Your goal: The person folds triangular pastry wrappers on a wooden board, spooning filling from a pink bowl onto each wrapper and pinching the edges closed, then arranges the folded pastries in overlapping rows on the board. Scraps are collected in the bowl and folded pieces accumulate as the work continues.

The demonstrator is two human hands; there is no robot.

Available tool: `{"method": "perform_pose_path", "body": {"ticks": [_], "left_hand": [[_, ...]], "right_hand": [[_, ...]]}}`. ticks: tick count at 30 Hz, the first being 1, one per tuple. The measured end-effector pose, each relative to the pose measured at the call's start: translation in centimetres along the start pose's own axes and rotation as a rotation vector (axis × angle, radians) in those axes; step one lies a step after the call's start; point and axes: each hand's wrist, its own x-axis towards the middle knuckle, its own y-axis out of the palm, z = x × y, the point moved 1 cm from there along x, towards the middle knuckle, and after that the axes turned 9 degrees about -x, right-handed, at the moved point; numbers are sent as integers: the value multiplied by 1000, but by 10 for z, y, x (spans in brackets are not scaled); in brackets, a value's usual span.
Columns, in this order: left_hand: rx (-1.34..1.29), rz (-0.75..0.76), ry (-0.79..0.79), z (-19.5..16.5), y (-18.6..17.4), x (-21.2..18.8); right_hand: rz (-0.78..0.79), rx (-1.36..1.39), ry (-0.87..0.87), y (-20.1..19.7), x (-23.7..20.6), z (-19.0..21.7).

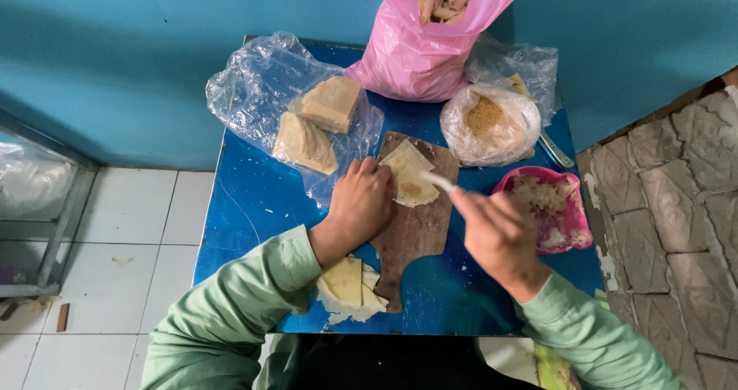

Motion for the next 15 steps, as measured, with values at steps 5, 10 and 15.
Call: {"method": "perform_pose_path", "body": {"ticks": [5, 10, 15], "left_hand": [[8, -46, 145, -3, 0, -4], [34, 10, 248, -5, 1, -4], [-209, -31, 156, -6, 1, 1]], "right_hand": [[127, -264, 247, -2, 19, -37], [96, -262, 193, 6, 40, -29], [285, 31, 228, 33, 32, 10]]}}
